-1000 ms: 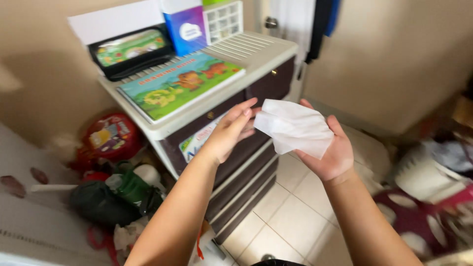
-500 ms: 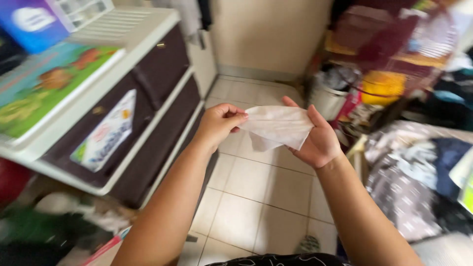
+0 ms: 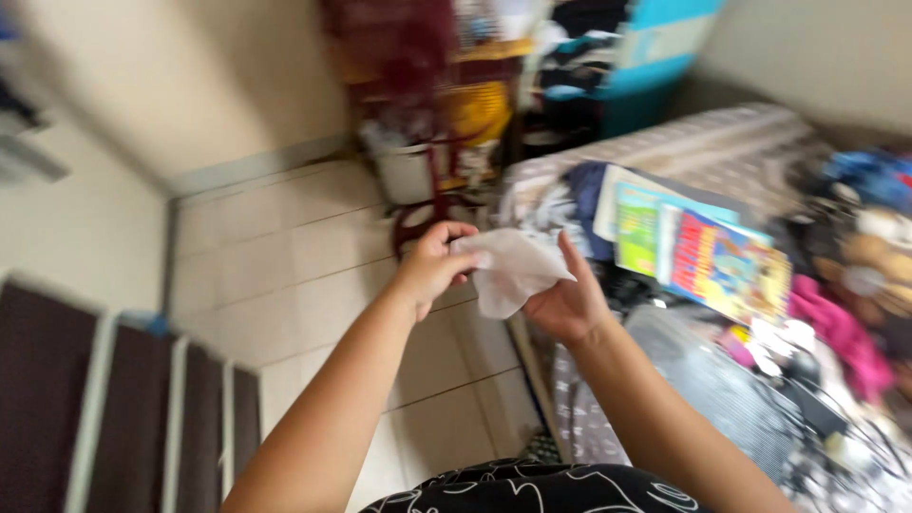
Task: The person wipes a laptop cooling pad and several books with a white cloth, then places them on a drawer unit. The person also wipes a certificate and places it on the stack. The person repeatedly wipes the cooling pad and places it on the stack.
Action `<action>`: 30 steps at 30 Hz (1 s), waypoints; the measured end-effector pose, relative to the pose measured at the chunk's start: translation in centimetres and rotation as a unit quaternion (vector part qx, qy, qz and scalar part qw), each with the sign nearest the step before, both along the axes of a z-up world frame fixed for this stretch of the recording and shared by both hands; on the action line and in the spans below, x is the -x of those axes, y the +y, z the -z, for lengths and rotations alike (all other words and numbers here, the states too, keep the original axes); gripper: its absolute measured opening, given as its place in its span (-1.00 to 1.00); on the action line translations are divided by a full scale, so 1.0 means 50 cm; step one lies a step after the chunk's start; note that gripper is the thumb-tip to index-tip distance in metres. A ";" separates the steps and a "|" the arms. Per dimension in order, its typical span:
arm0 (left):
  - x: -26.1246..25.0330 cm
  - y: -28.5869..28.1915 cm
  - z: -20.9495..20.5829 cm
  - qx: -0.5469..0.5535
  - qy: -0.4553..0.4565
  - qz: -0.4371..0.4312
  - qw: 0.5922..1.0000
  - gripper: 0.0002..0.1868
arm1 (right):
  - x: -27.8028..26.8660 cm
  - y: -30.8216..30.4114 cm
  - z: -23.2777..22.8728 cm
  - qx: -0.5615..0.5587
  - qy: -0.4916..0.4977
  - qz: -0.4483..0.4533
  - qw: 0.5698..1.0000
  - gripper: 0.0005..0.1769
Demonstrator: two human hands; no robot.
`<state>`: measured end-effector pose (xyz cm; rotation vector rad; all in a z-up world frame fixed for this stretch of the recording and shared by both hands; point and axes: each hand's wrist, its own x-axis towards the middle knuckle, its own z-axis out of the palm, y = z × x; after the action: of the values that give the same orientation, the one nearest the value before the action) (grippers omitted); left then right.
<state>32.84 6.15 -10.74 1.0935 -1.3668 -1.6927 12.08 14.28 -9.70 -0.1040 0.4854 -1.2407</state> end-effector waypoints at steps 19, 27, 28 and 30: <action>0.645 -0.298 0.536 -0.187 -0.125 0.180 0.958 -0.48 | 0.530 0.020 0.288 -0.216 0.009 0.358 0.908 -0.47; 0.776 -0.318 0.687 -0.271 -0.201 0.249 0.908 -0.56 | 0.508 0.027 0.343 -0.213 -0.005 0.438 0.873 -0.42; 0.797 -0.320 0.677 -0.270 -0.202 0.261 0.905 -0.56 | 0.508 0.024 0.340 -0.213 -0.006 0.449 0.868 -0.42; 0.829 -0.318 0.657 -0.321 -0.223 0.192 0.900 -0.59 | 0.504 0.024 0.332 -0.177 -0.070 0.480 0.857 -0.43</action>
<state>-8.62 -9.74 -43.60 1.7543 -1.3871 -2.3903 -13.11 15.47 -26.31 0.6160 0.6572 -2.0869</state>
